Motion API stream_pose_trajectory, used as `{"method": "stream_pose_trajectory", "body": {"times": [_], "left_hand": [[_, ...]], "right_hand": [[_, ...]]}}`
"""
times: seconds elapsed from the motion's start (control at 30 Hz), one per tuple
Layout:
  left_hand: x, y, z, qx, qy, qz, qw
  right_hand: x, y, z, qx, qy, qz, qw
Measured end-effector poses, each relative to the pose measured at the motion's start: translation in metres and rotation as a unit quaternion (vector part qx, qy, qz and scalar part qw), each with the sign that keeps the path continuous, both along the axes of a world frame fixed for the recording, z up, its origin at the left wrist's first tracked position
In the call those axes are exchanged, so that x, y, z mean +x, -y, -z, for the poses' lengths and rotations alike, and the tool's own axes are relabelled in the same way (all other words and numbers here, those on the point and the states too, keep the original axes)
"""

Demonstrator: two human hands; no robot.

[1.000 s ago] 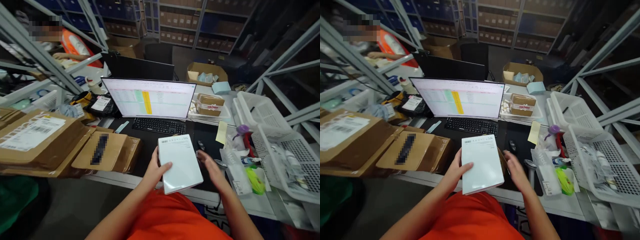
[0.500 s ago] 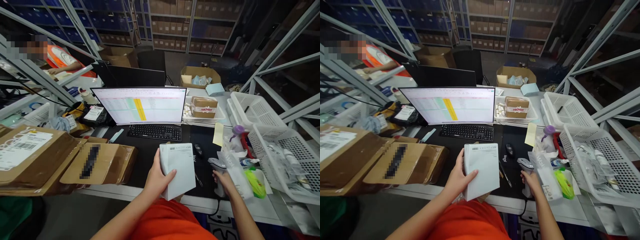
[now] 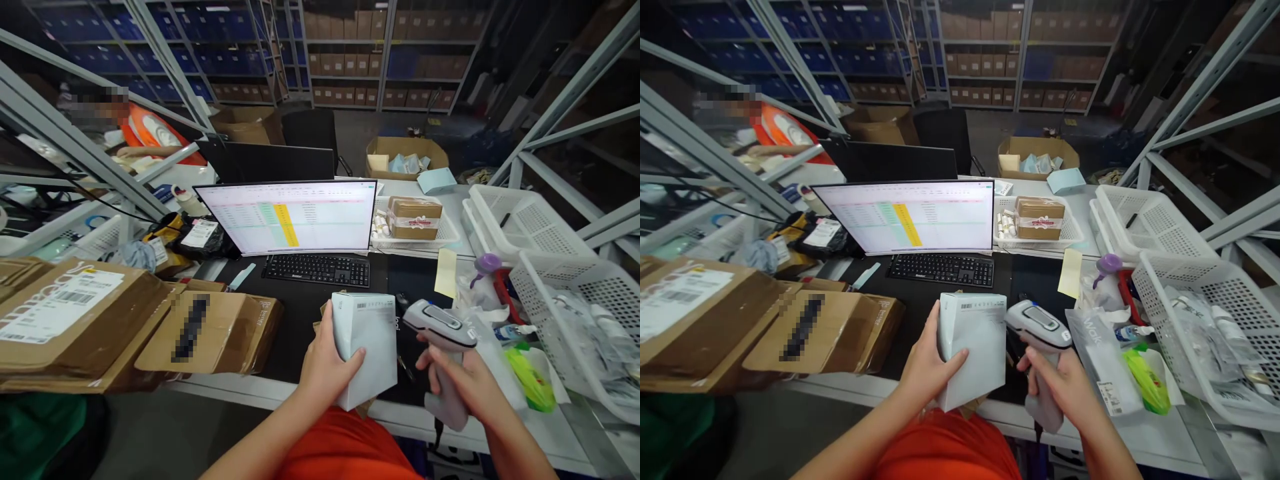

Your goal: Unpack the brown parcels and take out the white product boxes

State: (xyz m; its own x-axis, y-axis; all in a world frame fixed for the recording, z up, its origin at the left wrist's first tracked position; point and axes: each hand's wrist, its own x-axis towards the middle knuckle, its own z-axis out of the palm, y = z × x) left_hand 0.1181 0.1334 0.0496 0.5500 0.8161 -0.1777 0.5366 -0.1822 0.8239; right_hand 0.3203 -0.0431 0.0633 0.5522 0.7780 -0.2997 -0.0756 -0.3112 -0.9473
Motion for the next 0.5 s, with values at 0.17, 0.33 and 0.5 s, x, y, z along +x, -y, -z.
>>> {"method": "stream_pose_trajectory", "body": {"times": [0.17, 0.33, 0.5], "left_hand": [[-0.012, -0.008, 0.014, -0.086, 0.154, -0.015, 0.984], [-0.012, -0.006, 0.020, -0.223, 0.235, -0.011, 0.946], [-0.002, 0.000, 0.031, -0.165, 0.239, 0.025, 0.957]], "right_hand": [[0.054, 0.006, 0.101, -0.211, 0.134, 0.156, 0.956], [0.068, 0.028, 0.169, -0.264, 0.233, 0.143, 0.925], [0.048, 0.025, 0.146, -0.134, 0.362, 0.213, 0.898]]}}
